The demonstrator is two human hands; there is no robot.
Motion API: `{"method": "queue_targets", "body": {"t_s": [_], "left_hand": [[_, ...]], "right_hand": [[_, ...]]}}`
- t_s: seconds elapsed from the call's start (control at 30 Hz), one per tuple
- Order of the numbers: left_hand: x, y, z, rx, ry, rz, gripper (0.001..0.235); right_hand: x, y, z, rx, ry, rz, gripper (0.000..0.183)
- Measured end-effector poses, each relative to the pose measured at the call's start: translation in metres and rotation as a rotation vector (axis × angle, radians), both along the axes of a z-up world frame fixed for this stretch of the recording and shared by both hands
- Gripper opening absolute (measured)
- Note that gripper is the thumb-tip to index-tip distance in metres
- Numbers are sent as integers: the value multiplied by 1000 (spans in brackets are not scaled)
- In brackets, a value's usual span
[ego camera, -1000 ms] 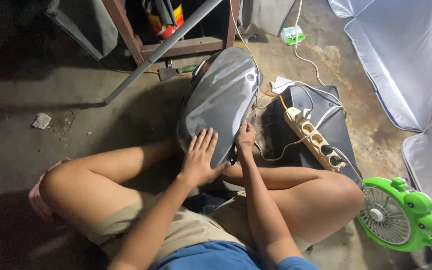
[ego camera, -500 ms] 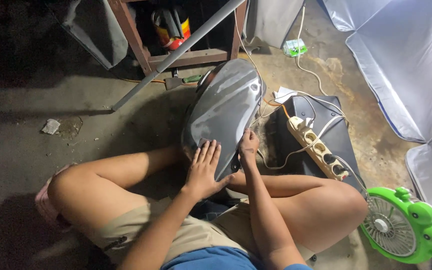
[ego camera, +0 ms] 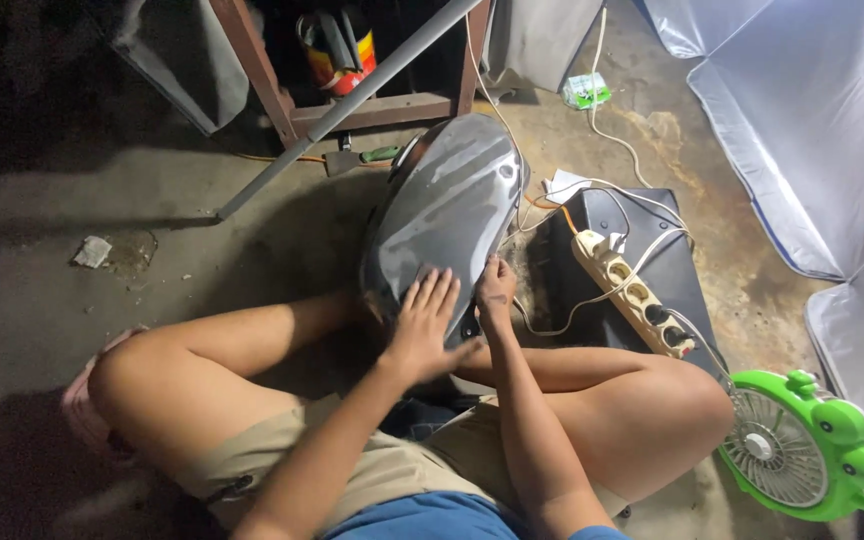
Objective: The person sits on the floor and sands a grey car part using a sanding block. They rub the surface repeatedly with both hands, occasionally pausing to inspect the texture.
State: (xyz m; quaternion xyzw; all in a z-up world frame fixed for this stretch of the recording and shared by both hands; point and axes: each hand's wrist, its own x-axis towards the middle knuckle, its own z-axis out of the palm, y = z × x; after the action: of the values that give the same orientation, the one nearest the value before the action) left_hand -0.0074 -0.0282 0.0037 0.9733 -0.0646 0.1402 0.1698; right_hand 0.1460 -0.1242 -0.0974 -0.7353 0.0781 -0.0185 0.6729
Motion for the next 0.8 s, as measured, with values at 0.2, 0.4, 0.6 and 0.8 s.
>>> {"method": "queue_targets", "body": {"t_s": [0.2,0.4,0.6,0.8], "left_hand": [[-14,1,-1,23,25,-43,107],[73,18,-22,6,92,59,108],[11,2,-6,-21,-31,51,110],[-21,3,5,36,73,9,108]], "right_hand": [[-6,0,14,-11,-14,5,38],[-1,-5,4,29,35,12,37],[7,-6,-23,-48,12,38,38],[-6,-1,18,-32,-19,12,39]]}}
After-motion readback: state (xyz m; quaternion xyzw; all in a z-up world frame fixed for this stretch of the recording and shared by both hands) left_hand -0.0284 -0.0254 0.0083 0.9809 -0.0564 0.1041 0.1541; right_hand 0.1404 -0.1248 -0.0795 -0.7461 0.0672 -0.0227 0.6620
